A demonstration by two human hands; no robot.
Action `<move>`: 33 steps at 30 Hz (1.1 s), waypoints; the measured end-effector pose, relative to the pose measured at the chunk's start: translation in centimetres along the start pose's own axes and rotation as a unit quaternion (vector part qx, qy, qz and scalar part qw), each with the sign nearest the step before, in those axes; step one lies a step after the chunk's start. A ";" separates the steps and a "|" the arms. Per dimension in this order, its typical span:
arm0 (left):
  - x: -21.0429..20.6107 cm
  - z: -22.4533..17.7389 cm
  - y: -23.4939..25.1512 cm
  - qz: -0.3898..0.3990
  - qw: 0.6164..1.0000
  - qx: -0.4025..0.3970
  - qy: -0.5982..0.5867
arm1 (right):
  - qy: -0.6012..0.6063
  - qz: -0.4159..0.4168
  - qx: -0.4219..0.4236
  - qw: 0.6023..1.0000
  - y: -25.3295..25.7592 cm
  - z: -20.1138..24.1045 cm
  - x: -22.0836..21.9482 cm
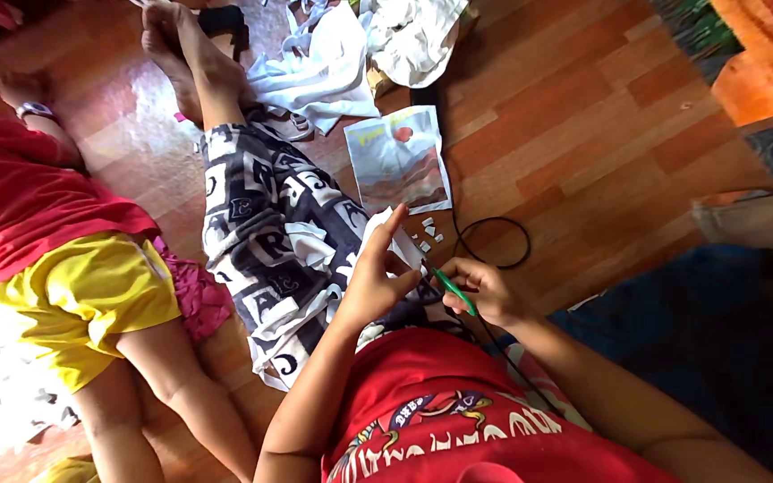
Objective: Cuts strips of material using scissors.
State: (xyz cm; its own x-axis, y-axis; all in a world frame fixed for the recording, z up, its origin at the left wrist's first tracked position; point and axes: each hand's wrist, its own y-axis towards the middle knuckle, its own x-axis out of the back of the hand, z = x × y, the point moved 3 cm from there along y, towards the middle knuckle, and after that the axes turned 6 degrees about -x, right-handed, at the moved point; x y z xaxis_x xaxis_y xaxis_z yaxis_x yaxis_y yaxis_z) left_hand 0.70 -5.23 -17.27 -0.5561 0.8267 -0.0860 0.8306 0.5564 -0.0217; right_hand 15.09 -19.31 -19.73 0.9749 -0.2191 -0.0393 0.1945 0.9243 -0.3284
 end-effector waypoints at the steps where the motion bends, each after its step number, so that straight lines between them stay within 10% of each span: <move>1: 0.0 0.0 0.0 0.000 1.000 0.000 0.000 | -0.003 0.001 0.004 1.000 0.0 0.0 0.0; 17: 1.0 0.3 -0.1 -0.075 0.981 -0.100 0.149 | -0.018 -0.010 0.028 0.999 -0.1 0.0 -0.1; 33: 1.1 0.2 -0.3 -0.156 0.980 -0.124 -0.015 | -0.010 0.017 0.039 0.999 0.0 0.5 -0.8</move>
State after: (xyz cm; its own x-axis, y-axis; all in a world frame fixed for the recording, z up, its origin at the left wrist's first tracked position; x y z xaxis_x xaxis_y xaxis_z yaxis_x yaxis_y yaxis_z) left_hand -0.20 -4.50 -17.58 -0.7772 0.6130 -0.1422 0.5862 0.7874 0.1906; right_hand 14.32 -18.98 -19.26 0.9829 -0.1814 -0.0303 0.1681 0.9528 -0.2528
